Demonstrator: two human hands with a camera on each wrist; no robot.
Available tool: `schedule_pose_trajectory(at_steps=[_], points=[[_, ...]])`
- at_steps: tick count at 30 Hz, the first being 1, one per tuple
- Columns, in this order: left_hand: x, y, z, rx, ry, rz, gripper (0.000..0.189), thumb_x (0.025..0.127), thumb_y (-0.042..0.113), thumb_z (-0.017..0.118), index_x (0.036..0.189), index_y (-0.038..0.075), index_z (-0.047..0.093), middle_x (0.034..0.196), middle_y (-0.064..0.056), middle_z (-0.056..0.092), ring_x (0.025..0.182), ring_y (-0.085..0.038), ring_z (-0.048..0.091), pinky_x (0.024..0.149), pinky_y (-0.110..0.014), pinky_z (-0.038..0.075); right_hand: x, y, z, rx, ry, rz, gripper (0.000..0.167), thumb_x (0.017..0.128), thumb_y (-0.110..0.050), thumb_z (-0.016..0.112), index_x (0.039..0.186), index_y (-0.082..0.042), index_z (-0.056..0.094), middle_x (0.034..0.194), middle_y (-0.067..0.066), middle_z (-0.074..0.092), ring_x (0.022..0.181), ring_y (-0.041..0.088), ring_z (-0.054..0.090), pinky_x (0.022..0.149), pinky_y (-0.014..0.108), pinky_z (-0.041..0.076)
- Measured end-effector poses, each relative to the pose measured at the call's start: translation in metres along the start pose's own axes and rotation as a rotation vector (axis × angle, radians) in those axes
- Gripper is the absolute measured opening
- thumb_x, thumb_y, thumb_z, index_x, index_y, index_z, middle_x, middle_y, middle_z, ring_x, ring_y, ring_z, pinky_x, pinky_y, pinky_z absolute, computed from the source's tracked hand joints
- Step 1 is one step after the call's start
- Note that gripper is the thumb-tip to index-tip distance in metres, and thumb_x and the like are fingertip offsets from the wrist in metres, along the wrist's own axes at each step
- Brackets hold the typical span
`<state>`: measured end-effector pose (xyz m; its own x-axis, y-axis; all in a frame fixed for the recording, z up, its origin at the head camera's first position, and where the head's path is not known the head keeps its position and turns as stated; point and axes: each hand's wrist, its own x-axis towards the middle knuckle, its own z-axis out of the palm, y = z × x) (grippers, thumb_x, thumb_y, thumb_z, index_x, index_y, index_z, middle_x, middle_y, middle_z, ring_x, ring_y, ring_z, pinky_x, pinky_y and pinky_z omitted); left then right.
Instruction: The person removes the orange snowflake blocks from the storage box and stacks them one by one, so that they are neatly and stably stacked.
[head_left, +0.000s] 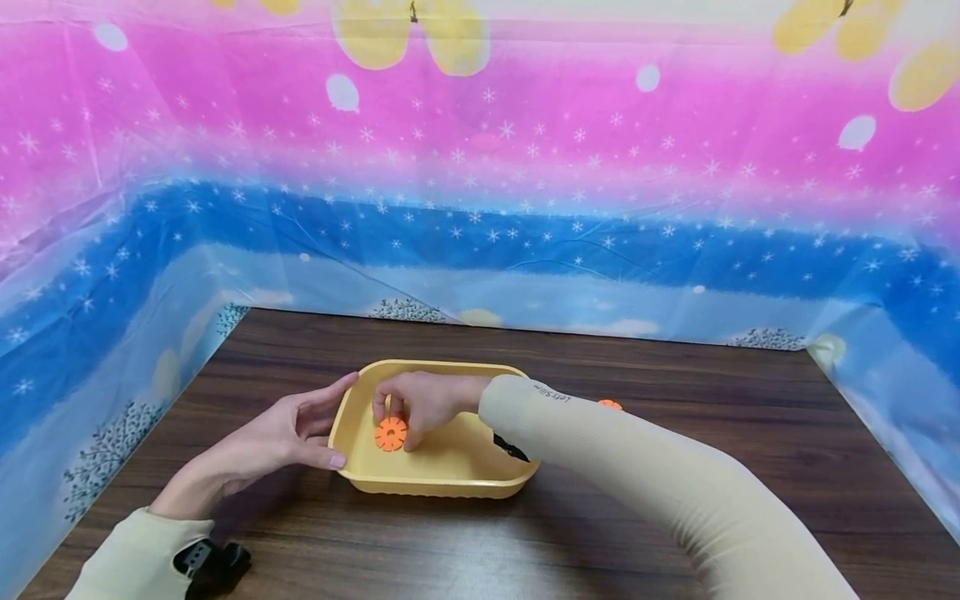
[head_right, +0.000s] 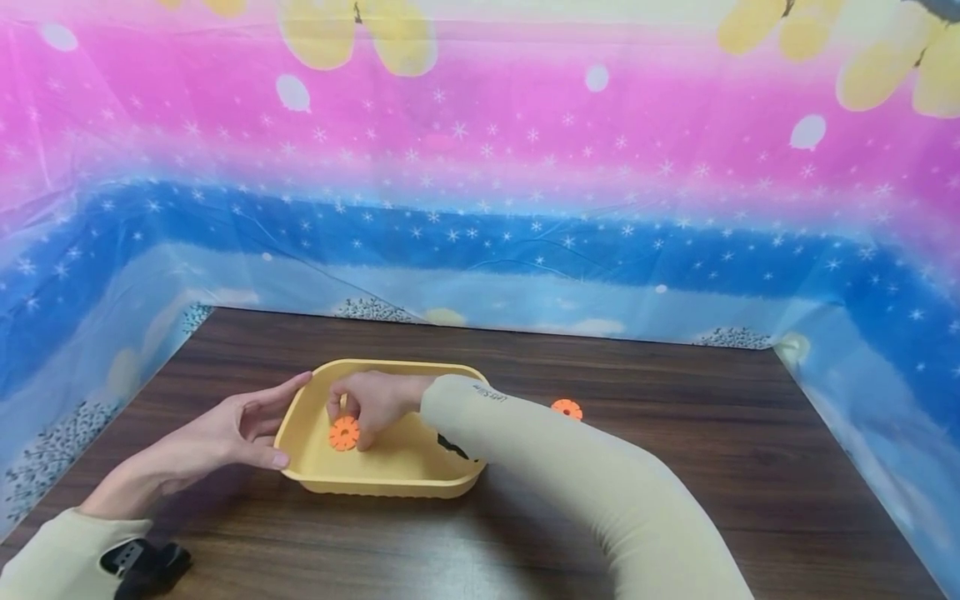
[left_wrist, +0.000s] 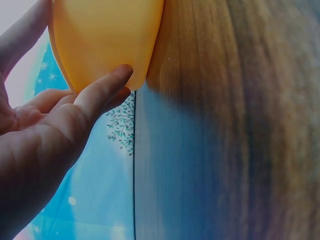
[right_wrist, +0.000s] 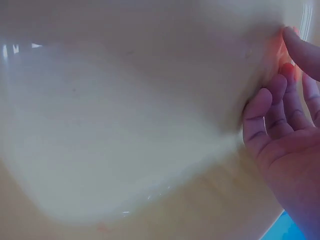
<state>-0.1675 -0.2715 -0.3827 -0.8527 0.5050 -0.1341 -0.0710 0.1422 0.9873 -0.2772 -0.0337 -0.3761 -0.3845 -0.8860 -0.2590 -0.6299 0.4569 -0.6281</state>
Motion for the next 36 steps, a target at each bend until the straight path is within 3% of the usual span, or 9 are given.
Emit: schedule_pose_trajectory(at_steps=[17, 26, 36], points=[[0.0011, -0.0010, 0.0001, 0.002, -0.003, 0.005, 0.110, 0.089, -0.002, 0.081, 0.170, 0.007, 0.008, 0.175, -0.019, 0.004, 0.153, -0.046, 0.021, 0.105, -0.035, 0.052, -0.0008, 0.0027, -0.0037, 0.095, 0.007, -0.078, 0.042, 0.082, 0.010, 0.084, 0.121, 0.000, 0.073, 0.102, 0.001, 0.070, 0.095, 0.012, 0.061, 0.084, 0.019, 0.049], [0.0013, -0.0014, -0.0001, 0.002, -0.007, 0.003, 0.109, 0.090, -0.002, 0.081, 0.170, 0.007, 0.007, 0.175, -0.020, 0.004, 0.153, -0.047, 0.021, 0.104, -0.036, 0.052, -0.0023, 0.0047, -0.0057, 0.111, 0.013, -0.069, 0.043, 0.084, 0.006, 0.084, 0.125, -0.001, 0.075, 0.105, 0.001, 0.074, 0.098, 0.013, 0.062, 0.086, 0.018, 0.050], [0.0011, -0.0017, -0.0007, -0.008, -0.013, 0.005, 0.109, 0.090, -0.003, 0.080, 0.170, 0.007, 0.007, 0.174, -0.021, 0.005, 0.152, -0.048, 0.022, 0.103, -0.037, 0.053, -0.0076, 0.0061, -0.0076, 0.222, 0.059, -0.058, 0.045, 0.084, 0.008, 0.083, 0.128, 0.000, 0.075, 0.107, -0.001, 0.076, 0.099, 0.015, 0.065, 0.079, 0.021, 0.054]])
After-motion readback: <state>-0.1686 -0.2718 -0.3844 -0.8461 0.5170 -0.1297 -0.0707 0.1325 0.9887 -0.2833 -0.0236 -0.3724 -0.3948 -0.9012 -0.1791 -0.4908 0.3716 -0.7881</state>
